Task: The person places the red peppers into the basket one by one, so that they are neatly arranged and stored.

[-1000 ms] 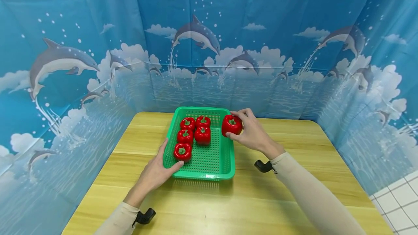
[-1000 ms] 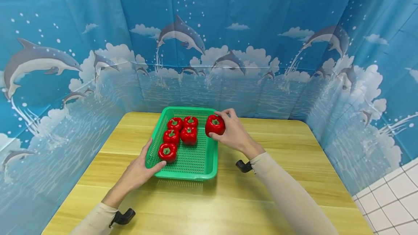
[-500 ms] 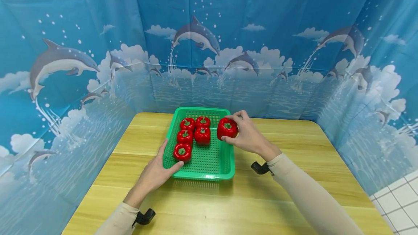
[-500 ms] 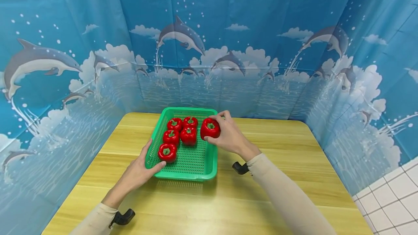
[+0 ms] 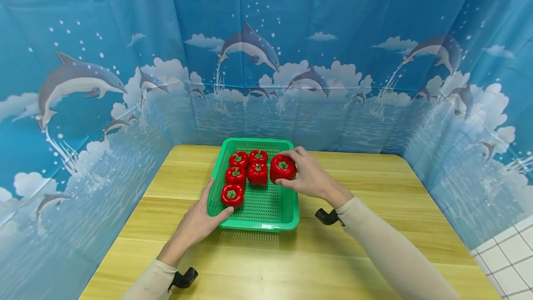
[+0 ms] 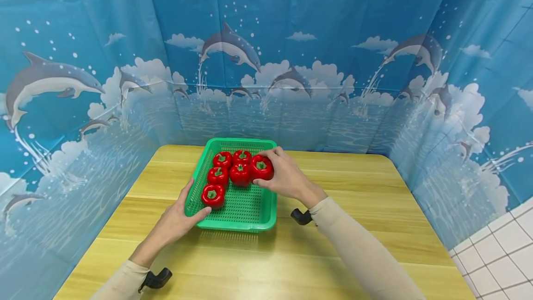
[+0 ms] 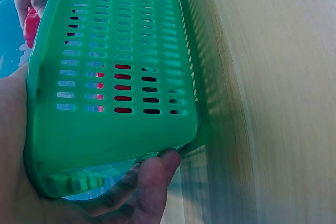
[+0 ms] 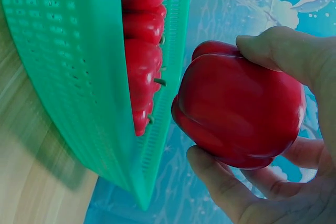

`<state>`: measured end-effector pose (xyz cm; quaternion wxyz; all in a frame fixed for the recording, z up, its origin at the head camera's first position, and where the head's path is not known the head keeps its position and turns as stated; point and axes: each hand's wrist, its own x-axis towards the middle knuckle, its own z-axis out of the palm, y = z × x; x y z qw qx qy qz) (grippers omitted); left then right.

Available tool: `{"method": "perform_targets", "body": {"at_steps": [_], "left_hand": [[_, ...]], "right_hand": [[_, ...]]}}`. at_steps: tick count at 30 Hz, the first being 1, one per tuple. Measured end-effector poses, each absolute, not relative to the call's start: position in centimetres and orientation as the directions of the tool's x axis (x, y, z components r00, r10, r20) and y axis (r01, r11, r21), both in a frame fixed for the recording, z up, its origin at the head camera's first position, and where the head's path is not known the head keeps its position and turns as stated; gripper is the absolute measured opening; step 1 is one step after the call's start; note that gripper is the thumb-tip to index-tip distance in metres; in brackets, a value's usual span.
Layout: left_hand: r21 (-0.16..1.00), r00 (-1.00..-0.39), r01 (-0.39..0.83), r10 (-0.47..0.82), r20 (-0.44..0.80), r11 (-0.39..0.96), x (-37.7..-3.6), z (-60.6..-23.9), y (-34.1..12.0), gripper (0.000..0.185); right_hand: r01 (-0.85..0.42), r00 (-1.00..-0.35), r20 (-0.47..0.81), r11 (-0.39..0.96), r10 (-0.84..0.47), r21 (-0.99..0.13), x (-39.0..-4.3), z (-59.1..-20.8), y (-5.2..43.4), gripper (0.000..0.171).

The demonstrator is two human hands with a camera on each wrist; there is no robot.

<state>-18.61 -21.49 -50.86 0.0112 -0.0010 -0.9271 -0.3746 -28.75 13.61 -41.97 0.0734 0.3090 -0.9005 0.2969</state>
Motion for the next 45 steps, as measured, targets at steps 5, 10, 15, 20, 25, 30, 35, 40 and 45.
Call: {"method": "perform_targets", "body": {"at_steps": [5, 10, 15, 20, 25, 30, 35, 40, 45], "left_hand": [[0.692, -1.0, 0.012, -0.006, 0.023, 0.722, -18.7, -50.9, -21.5, 0.118], [0.691, -1.0, 0.009, -0.007, 0.02, 0.723, -18.7, -51.1, -21.5, 0.118], [0.69, -1.0, 0.009, -0.005, 0.018, 0.724, -18.7, -51.1, -21.5, 0.119], [0.694, -1.0, 0.005, -0.007, 0.015, 0.72, -18.7, -51.0, -21.6, 0.118], [0.693, -1.0, 0.003, -0.008, 0.012, 0.721, -18.7, -51.1, -21.6, 0.118], [0.69, -1.0, 0.002, -0.008, 0.011, 0.724, -18.7, -51.1, -21.6, 0.12], [0.692, -1.0, 0.0, -0.009, 0.01, 0.722, -18.7, -51.1, -21.7, 0.12], [0.695, -1.0, -0.001, -0.007, 0.005, 0.719, -18.7, -51.1, -21.7, 0.119], [0.696, -1.0, -0.001, -0.005, 0.004, 0.718, -18.7, -51.1, -21.7, 0.118]], "right_hand": [[-0.608, -0.792, 0.315, 0.626, -0.523, -0.489, -28.6, -42.0, 13.2, 0.075], [-0.613, -0.787, 0.312, 0.619, -0.532, -0.491, -28.5, -42.0, 12.6, 0.076], [-0.623, -0.779, 0.319, 0.614, -0.539, -0.484, -28.5, -41.9, 12.1, 0.075], [-0.629, -0.775, 0.312, 0.618, -0.55, -0.472, -28.5, -41.9, 11.6, 0.075], [-0.629, -0.773, 0.295, 0.62, -0.561, -0.47, -28.3, -41.8, 11.0, 0.076], [-0.628, -0.773, 0.279, 0.624, -0.57, -0.466, -28.2, -41.9, 10.4, 0.076], [-0.622, -0.777, 0.26, 0.632, -0.574, -0.463, -28.3, -42.0, 9.8, 0.076], [-0.61, -0.783, 0.236, 0.638, -0.575, -0.471, -28.3, -42.1, 9.2, 0.077], [-0.603, -0.787, 0.216, 0.645, -0.578, -0.469, -28.1, -42.2, 8.6, 0.078]]}}
